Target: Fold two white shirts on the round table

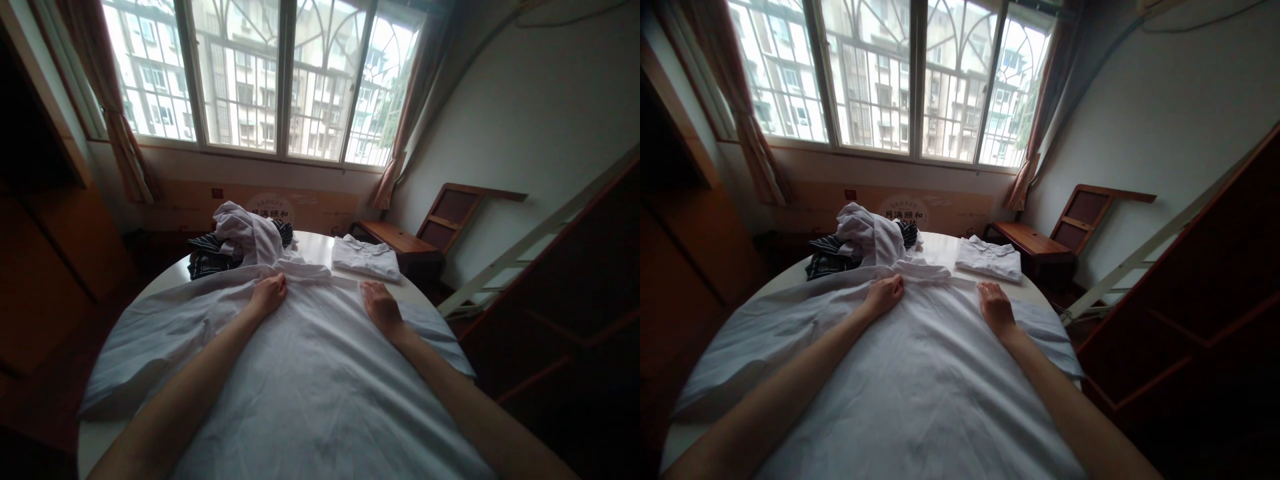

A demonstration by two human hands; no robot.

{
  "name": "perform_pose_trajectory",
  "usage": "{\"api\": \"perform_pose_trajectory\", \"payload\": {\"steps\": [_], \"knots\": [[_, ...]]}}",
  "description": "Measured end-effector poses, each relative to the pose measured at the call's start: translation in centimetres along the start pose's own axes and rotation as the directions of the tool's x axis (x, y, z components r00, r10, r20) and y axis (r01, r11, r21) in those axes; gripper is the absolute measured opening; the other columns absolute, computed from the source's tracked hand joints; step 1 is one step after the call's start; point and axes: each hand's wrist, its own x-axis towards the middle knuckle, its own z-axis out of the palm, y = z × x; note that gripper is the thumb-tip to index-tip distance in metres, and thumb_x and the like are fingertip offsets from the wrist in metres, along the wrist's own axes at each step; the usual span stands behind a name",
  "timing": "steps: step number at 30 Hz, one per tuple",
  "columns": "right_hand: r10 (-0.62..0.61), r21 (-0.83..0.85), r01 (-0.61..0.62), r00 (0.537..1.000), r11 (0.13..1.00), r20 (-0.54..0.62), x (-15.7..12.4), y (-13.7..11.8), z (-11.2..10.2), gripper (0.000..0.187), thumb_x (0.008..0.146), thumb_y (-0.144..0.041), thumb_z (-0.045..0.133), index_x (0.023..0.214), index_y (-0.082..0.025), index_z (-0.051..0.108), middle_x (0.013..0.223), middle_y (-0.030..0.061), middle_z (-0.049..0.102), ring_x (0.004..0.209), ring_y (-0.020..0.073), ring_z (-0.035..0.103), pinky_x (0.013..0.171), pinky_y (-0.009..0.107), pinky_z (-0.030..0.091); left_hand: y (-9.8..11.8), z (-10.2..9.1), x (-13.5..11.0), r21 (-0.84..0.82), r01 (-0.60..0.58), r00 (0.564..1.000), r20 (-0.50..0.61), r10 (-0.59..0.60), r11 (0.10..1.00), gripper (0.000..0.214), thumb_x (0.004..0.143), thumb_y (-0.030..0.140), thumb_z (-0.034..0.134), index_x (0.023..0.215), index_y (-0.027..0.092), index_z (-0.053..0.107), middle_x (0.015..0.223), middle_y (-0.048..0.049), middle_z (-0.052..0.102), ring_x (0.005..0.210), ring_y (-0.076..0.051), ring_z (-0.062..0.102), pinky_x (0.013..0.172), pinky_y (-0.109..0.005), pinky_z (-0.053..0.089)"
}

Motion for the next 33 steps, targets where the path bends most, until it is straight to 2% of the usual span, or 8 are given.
{"api": "perform_pose_trajectory", "payload": {"steps": [3, 6, 13, 17, 21, 24, 28, 33], "knots": [[-0.013, 0.051, 0.007, 0.993, 0.999, 0.114, -1.3, -0.6, -0.4, 0.034, 0.088, -0.017, 0.029, 0.109, -0.017, 0.057, 0.111, 0.0093, 0.059, 0.105, 0.0201, 0.050, 0.092, 0.030, 0.037, 0.1, -0.1, -0.1, -0.007, -0.002, 1.000, 0.001, 0.002, 1.000, 0.015, 0.081, 0.022, 0.041, 0.089, 0.020, 0.053, 0.090, -0.0059, 0.066, 0.086, -0.019, 0.060, 0.070, -0.026, 0.039], [0.043, 0.050, -0.055, 0.976, 0.997, 0.212, -1.7, -0.3, 0.1, 0.038, 0.090, -0.026, 0.029, 0.119, -0.015, 0.052, 0.124, 0.0096, 0.053, 0.116, 0.0198, 0.044, 0.097, 0.031, 0.033, 0.1, -0.2, -0.2, -0.008, 0.003, 1.000, 0.001, -0.003, 1.000, 0.015, 0.081, 0.022, 0.041, 0.089, 0.020, 0.053, 0.090, -0.0059, 0.066, 0.086, -0.019, 0.060, 0.071, -0.026, 0.039], [0.134, 0.023, -0.156, 0.906, 0.987, 0.402, 1.2, 0.4, 1.0, 0.063, 0.089, -0.049, 0.026, 0.131, -0.003, 0.037, 0.139, 0.0169, 0.033, 0.130, 0.0224, 0.026, 0.103, 0.034, 0.023, 0.1, 0.0, -0.2, -0.006, -0.005, 1.000, -0.007, 0.005, 1.000, 0.017, 0.082, 0.022, 0.039, 0.091, 0.020, 0.054, 0.089, -0.0062, 0.066, 0.084, -0.019, 0.061, 0.069, -0.026, 0.039], [0.346, -0.028, -0.366, 0.852, 0.930, 0.393, 2.7, -2.4, 1.2, 0.075, 0.086, -0.053, 0.029, 0.131, 0.007, 0.030, 0.139, 0.0247, 0.027, 0.131, 0.0292, 0.021, 0.103, 0.040, 0.020, 0.1, 0.0, -0.1, -0.009, -0.009, 1.000, -0.009, 0.009, 1.000, 0.017, 0.081, 0.022, 0.040, 0.091, 0.020, 0.054, 0.088, -0.0067, 0.066, 0.084, -0.020, 0.060, 0.069, -0.027, 0.040], [0.468, -0.039, -0.478, 0.834, 0.877, 0.291, 2.7, -4.2, 1.9, 0.074, 0.086, -0.053, 0.030, 0.132, 0.005, 0.029, 0.139, 0.0244, 0.027, 0.131, 0.0303, 0.020, 0.103, 0.044, 0.018, 0.0, 0.0, -0.1, -0.016, -0.014, 1.000, -0.012, 0.014, 1.000, 0.017, 0.081, 0.022, 0.040, 0.090, 0.020, 0.054, 0.088, -0.0066, 0.066, 0.084, -0.020, 0.060, 0.069, -0.027, 0.039], [0.411, -0.002, -0.431, 0.860, 0.902, 0.302, 2.3, -3.4, 2.3, 0.072, 0.085, -0.054, 0.030, 0.132, 0.002, 0.033, 0.139, 0.0220, 0.028, 0.131, 0.0284, 0.020, 0.104, 0.041, 0.018, 0.0, 0.0, -0.1, -0.022, -0.016, 1.000, -0.013, 0.016, 1.000, 0.017, 0.081, 0.022, 0.040, 0.090, 0.020, 0.054, 0.089, -0.0067, 0.066, 0.084, -0.020, 0.061, 0.070, -0.027, 0.039], [0.252, 0.051, -0.284, 0.909, 0.958, 0.332, 1.7, -0.9, 2.6, 0.063, 0.087, -0.049, 0.030, 0.131, -0.003, 0.037, 0.140, 0.0178, 0.030, 0.131, 0.0243, 0.022, 0.104, 0.037, 0.020, -0.2, 0.0, -0.1, -0.033, -0.006, 1.000, -0.007, 0.006, 0.999, 0.016, 0.081, 0.022, 0.042, 0.089, 0.020, 0.055, 0.088, -0.0061, 0.066, 0.084, -0.019, 0.061, 0.070, -0.026, 0.040], [0.083, 0.154, -0.133, 0.953, 0.979, 0.291, 1.3, 1.2, 2.5, 0.050, 0.088, -0.041, 0.032, 0.127, -0.012, 0.044, 0.137, 0.0115, 0.038, 0.129, 0.0202, 0.028, 0.104, 0.036, 0.024, -0.3, 0.0, 0.0, -0.035, 0.000, 1.000, -0.005, 0.000, 0.999, 0.016, 0.081, 0.021, 0.042, 0.090, 0.021, 0.055, 0.088, -0.0044, 0.065, 0.084, -0.018, 0.060, 0.072, -0.026, 0.040]]}}
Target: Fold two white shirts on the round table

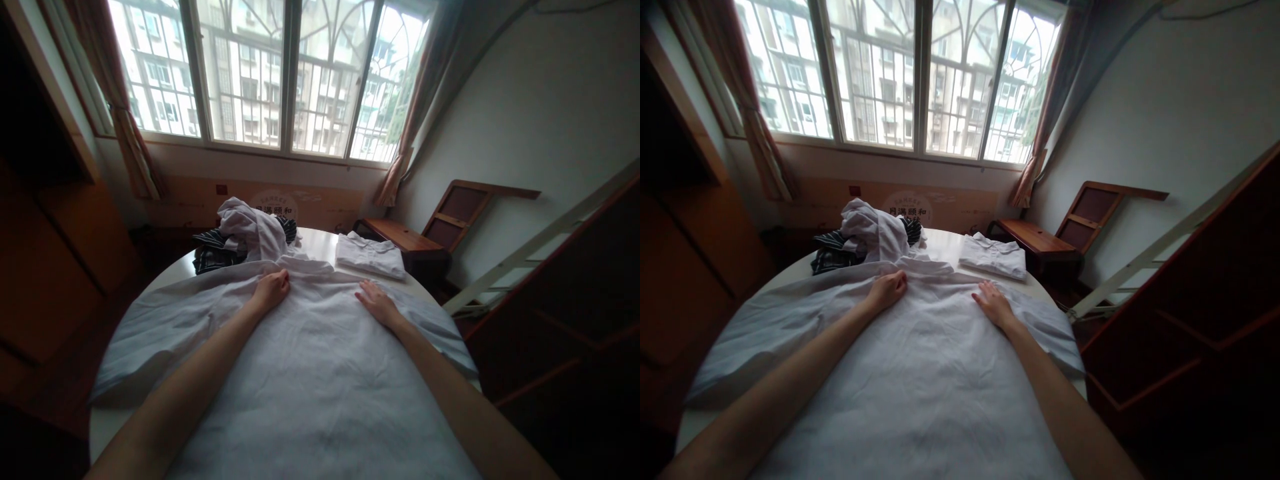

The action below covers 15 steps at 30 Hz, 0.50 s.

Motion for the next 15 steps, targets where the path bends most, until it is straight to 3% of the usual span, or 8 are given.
{"api": "perform_pose_trajectory", "payload": {"steps": [5, 9, 12, 15], "knots": [[-0.020, 0.002, 0.020, 1.000, 1.000, -0.019, -0.1, 0.2, -0.1, 0.048, 0.086, -0.036, 0.036, 0.126, -0.010, 0.045, 0.136, 0.0124, 0.038, 0.128, 0.0209, 0.029, 0.104, 0.036, 0.025, 0.1, -0.1, -0.4, 0.023, -0.010, 1.000, -0.025, 0.011, 1.000, 0.019, 0.083, 0.019, 0.036, 0.089, 0.019, 0.054, 0.094, -0.0067, 0.062, 0.091, -0.018, 0.056, 0.078, -0.027, 0.040], [-0.023, 0.005, 0.023, 0.999, 1.000, -0.046, -0.1, 0.2, 0.1, 0.046, 0.086, -0.035, 0.037, 0.125, -0.011, 0.047, 0.135, 0.0116, 0.041, 0.127, 0.0212, 0.032, 0.104, 0.036, 0.026, -0.3, -0.4, -2.1, 0.058, -0.036, 0.999, -0.027, 0.038, 0.998, 0.023, 0.085, 0.020, 0.033, 0.092, 0.018, 0.055, 0.099, -0.0089, 0.058, 0.098, -0.020, 0.051, 0.088, -0.030, 0.037], [-0.039, 0.005, 0.039, 0.998, 0.999, -0.054, -0.1, 0.3, 0.1, 0.045, 0.086, -0.034, 0.037, 0.124, -0.011, 0.047, 0.134, 0.0112, 0.042, 0.127, 0.0216, 0.033, 0.104, 0.036, 0.027, -2.0, -0.7, -3.9, 0.091, -0.052, 0.999, -0.006, 0.053, 0.995, 0.028, 0.084, 0.024, 0.035, 0.106, 0.018, 0.053, 0.114, -0.0091, 0.053, 0.111, -0.020, 0.045, 0.097, -0.031, 0.032], [-0.038, -0.006, 0.037, 0.998, 0.999, -0.048, -0.1, 0.2, 0.1, 0.046, 0.086, -0.034, 0.037, 0.124, -0.010, 0.047, 0.135, 0.0120, 0.041, 0.127, 0.0219, 0.032, 0.103, 0.035, 0.027, -5.0, -1.4, -5.5, 0.123, 0.004, 0.998, 0.060, -0.012, 0.992, 0.047, 0.084, 0.035, 0.036, 0.127, 0.016, 0.040, 0.138, -0.0085, 0.036, 0.128, -0.022, 0.029, 0.104, -0.035, 0.023]]}}
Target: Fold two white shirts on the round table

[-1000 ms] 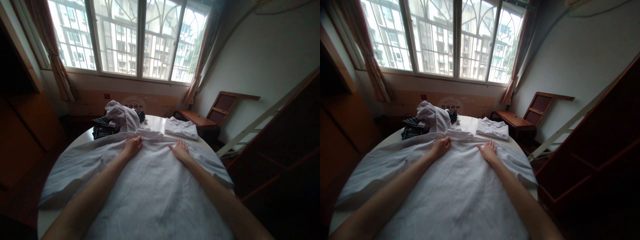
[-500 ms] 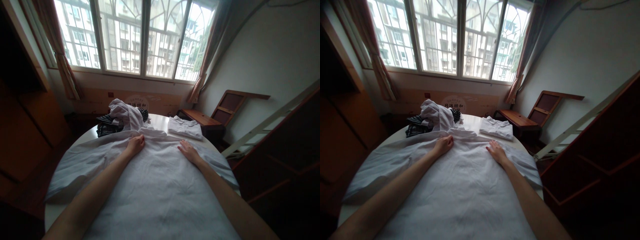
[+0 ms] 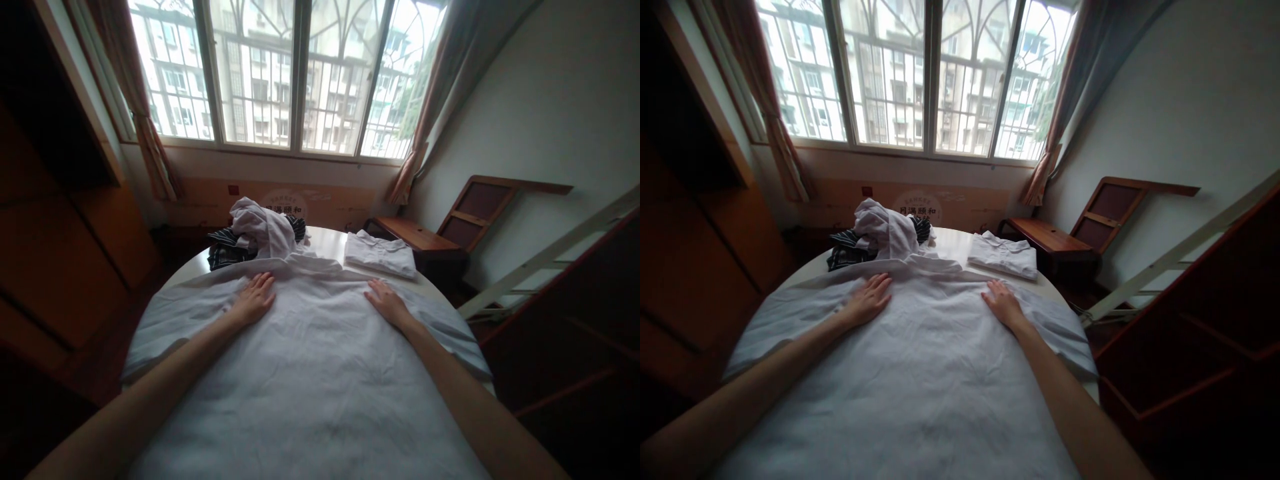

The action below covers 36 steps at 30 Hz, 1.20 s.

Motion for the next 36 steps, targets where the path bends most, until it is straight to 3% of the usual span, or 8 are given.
{"api": "perform_pose_trajectory", "payload": {"steps": [5, 11, 16, 20, 23, 26, 30, 36], "knots": [[0.010, -0.010, -0.010, 1.000, 1.000, 0.012, 0.0, -0.1, -0.1, 0.047, 0.087, -0.034, 0.037, 0.125, -0.007, 0.046, 0.135, 0.0134, 0.040, 0.128, 0.0215, 0.031, 0.104, 0.033, 0.026, -5.3, -1.2, -1.3, 0.088, 0.156, 0.980, 0.113, -0.166, 0.984, 0.063, 0.084, 0.047, 0.027, 0.136, 0.012, 0.027, 0.144, -0.0103, 0.025, 0.132, -0.025, 0.020, 0.105, -0.042, 0.019], [0.015, 0.009, -0.015, 1.000, 1.000, 0.005, -0.1, -0.1, -0.1, 0.047, 0.086, -0.034, 0.038, 0.124, -0.009, 0.047, 0.135, 0.0131, 0.040, 0.127, 0.0219, 0.031, 0.103, 0.036, 0.027, -7.8, -2.1, -1.6, 0.054, 0.131, 0.980, 0.145, -0.138, 0.990, 0.058, 0.086, 0.046, 0.019, 0.136, 0.016, 0.028, 0.144, -0.0075, 0.025, 0.132, -0.022, 0.020, 0.105, -0.043, 0.020], [0.004, 0.012, -0.004, 1.000, 1.000, -0.006, 0.0, 0.1, 0.1, 0.047, 0.086, -0.034, 0.038, 0.123, -0.007, 0.048, 0.134, 0.0143, 0.041, 0.126, 0.0225, 0.033, 0.103, 0.034, 0.028, -9.1, -2.4, -2.5, 0.035, 0.078, 0.996, 0.052, -0.079, 0.996, 0.052, 0.087, 0.042, 0.020, 0.127, 0.017, 0.041, 0.136, -0.0066, 0.040, 0.128, -0.018, 0.030, 0.104, -0.035, 0.025], [-0.004, 0.023, 0.004, 1.000, 1.000, -0.024, 0.2, 0.3, 0.4, 0.047, 0.086, -0.034, 0.038, 0.122, -0.008, 0.049, 0.133, 0.0141, 0.042, 0.126, 0.0230, 0.034, 0.103, 0.036, 0.028, -12.0, -3.2, -3.9, 0.027, 0.118, 0.987, -0.115, -0.114, 0.993, 0.047, 0.084, 0.036, 0.026, 0.123, 0.015, 0.043, 0.130, -0.0095, 0.046, 0.121, -0.019, 0.040, 0.102, -0.034, 0.029], [-0.014, 0.023, 0.016, 0.999, 1.000, -0.046, 0.3, 0.5, 0.7, 0.047, 0.086, -0.034, 0.038, 0.121, -0.007, 0.050, 0.132, 0.0152, 0.043, 0.125, 0.0239, 0.035, 0.103, 0.036, 0.028, -15.2, -4.2, -4.7, 0.001, 0.282, 0.954, -0.107, -0.281, 0.959, 0.042, 0.080, 0.037, 0.033, 0.109, 0.014, 0.051, 0.118, -0.0117, 0.054, 0.111, -0.023, 0.048, 0.095, -0.036, 0.036], [-0.018, 0.027, 0.020, 0.998, 0.999, -0.062, 0.3, 0.6, 0.9, 0.047, 0.085, -0.035, 0.038, 0.120, -0.006, 0.050, 0.132, 0.0162, 0.044, 0.125, 0.0249, 0.035, 0.103, 0.037, 0.029, -17.7, -5.6, -4.8, -0.024, 0.346, 0.938, -0.026, -0.347, 0.938, 0.031, 0.073, 0.042, 0.043, 0.084, 0.016, 0.058, 0.100, -0.0096, 0.061, 0.096, -0.023, 0.055, 0.085, -0.031, 0.043], [-0.030, 0.026, 0.032, 0.996, 0.999, -0.079, 0.4, 0.8, 1.0, 0.046, 0.085, -0.036, 0.038, 0.120, -0.008, 0.051, 0.131, 0.0150, 0.045, 0.124, 0.0247, 0.037, 0.102, 0.037, 0.030, -18.8, -7.3, -4.1, -0.081, 0.358, 0.933, 0.063, -0.354, 0.930, 0.024, 0.076, 0.038, 0.042, 0.077, 0.017, 0.053, 0.082, -0.0027, 0.063, 0.077, -0.014, 0.057, 0.069, -0.020, 0.044], [-0.035, 0.036, 0.038, 0.996, 0.999, -0.083, 0.4, 0.8, 1.1, 0.045, 0.085, -0.035, 0.038, 0.120, -0.009, 0.051, 0.131, 0.0148, 0.045, 0.124, 0.0252, 0.037, 0.101, 0.039, 0.032, -18.6, -8.2, -2.1, -0.024, 0.386, 0.923, 0.007, -0.386, 0.922, 0.022, 0.081, 0.037, 0.041, 0.083, 0.018, 0.051, 0.077, 0.0011, 0.063, 0.073, -0.012, 0.055, 0.065, -0.018, 0.040]]}}
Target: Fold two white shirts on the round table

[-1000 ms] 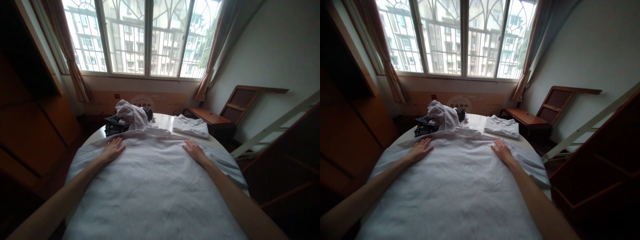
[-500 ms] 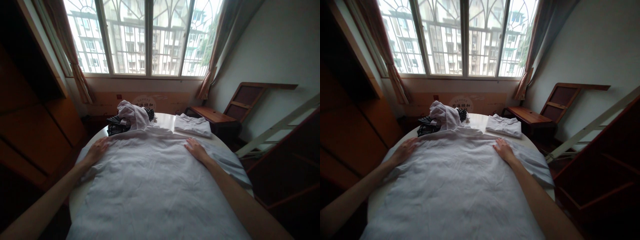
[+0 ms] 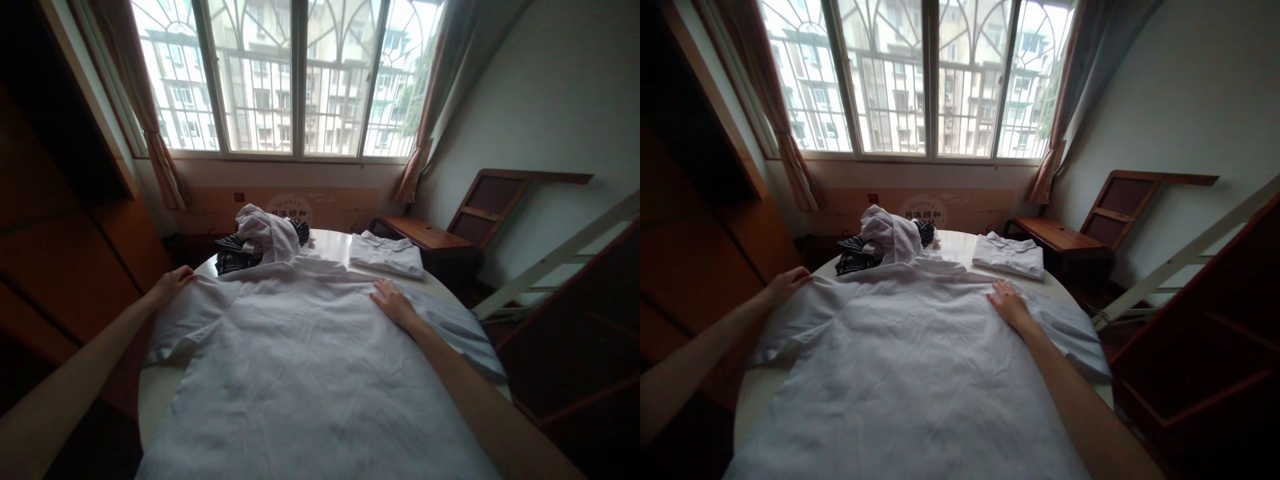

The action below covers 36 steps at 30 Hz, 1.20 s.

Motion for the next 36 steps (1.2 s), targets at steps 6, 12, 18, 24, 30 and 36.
{"api": "perform_pose_trajectory", "payload": {"steps": [6, 12, 18, 24, 30, 36], "knots": [[0.006, -0.021, -0.006, 1.000, 1.000, 0.021, 0.0, -0.1, -0.2, 0.045, 0.086, -0.034, 0.037, 0.120, -0.008, 0.051, 0.131, 0.0150, 0.045, 0.124, 0.0242, 0.037, 0.101, 0.036, 0.031, 1.4, 0.6, -0.8, 0.176, 0.007, 0.991, -0.132, 0.017, 0.984, 0.011, 0.074, 0.025, 0.051, 0.080, 0.017, 0.056, 0.090, -0.0094, 0.061, 0.088, -0.025, 0.055, 0.079, -0.035, 0.039], [0.007, -0.020, -0.006, 1.000, 1.000, 0.020, 0.1, -0.1, -0.2, 0.047, 0.085, -0.034, 0.037, 0.121, -0.006, 0.050, 0.131, 0.0154, 0.045, 0.124, 0.0240, 0.037, 0.102, 0.036, 0.030, 7.8, 2.4, -3.1, 0.215, -0.161, 0.946, -0.244, 0.213, 0.963, 0.021, 0.079, 0.016, 0.040, 0.093, 0.020, 0.056, 0.100, -0.0060, 0.059, 0.096, -0.019, 0.055, 0.080, -0.027, 0.041], [-0.009, -0.020, 0.009, 1.000, 1.000, 0.010, 0.0, -0.1, -0.1, 0.046, 0.085, -0.035, 0.037, 0.120, -0.008, 0.051, 0.130, 0.0150, 0.047, 0.124, 0.0247, 0.037, 0.101, 0.039, 0.031, 13.6, 3.4, -2.9, 0.148, -0.225, 0.935, -0.245, 0.256, 0.963, 0.023, 0.081, 0.022, 0.045, 0.101, 0.018, 0.054, 0.096, -0.0058, 0.062, 0.085, -0.019, 0.059, 0.065, -0.026, 0.043], [-0.022, -0.046, 0.022, 1.000, 0.999, 0.012, 0.0, -0.1, -0.2, 0.046, 0.086, -0.035, 0.036, 0.119, -0.007, 0.051, 0.128, 0.0155, 0.048, 0.123, 0.0237, 0.038, 0.101, 0.037, 0.031, 12.4, 2.4, -0.5, 0.251, -0.116, 0.981, -0.121, 0.150, 0.961, 0.018, 0.080, 0.024, 0.047, 0.083, 0.019, 0.064, 0.095, -0.0069, 0.060, 0.084, -0.021, 0.059, 0.060, -0.026, 0.042], [-0.006, -0.048, 0.007, 1.000, 0.999, 0.018, 0.0, -0.2, -0.3, 0.045, 0.086, -0.034, 0.037, 0.120, -0.008, 0.050, 0.130, 0.0145, 0.046, 0.124, 0.0230, 0.037, 0.102, 0.036, 0.031, 12.2, 1.8, 0.1, 0.294, -0.159, 0.964, -0.162, 0.213, 0.943, 0.028, 0.084, 0.030, 0.038, 0.087, 0.020, 0.064, 0.093, -0.0071, 0.058, 0.083, -0.020, 0.058, 0.057, -0.025, 0.040], [0.001, -0.050, 0.000, 1.000, 0.999, 0.022, -0.1, -0.4, -0.5, 0.044, 0.086, -0.034, 0.037, 0.120, -0.008, 0.050, 0.130, 0.0144, 0.046, 0.124, 0.0228, 0.037, 0.102, 0.035, 0.030, 14.0, 1.2, 1.2, 0.219, 0.012, 0.976, -0.215, 0.036, 0.976, 0.028, 0.084, 0.026, 0.036, 0.091, 0.018, 0.061, 0.097, -0.0109, 0.062, 0.084, -0.024, 0.061, 0.063, -0.030, 0.044]]}}
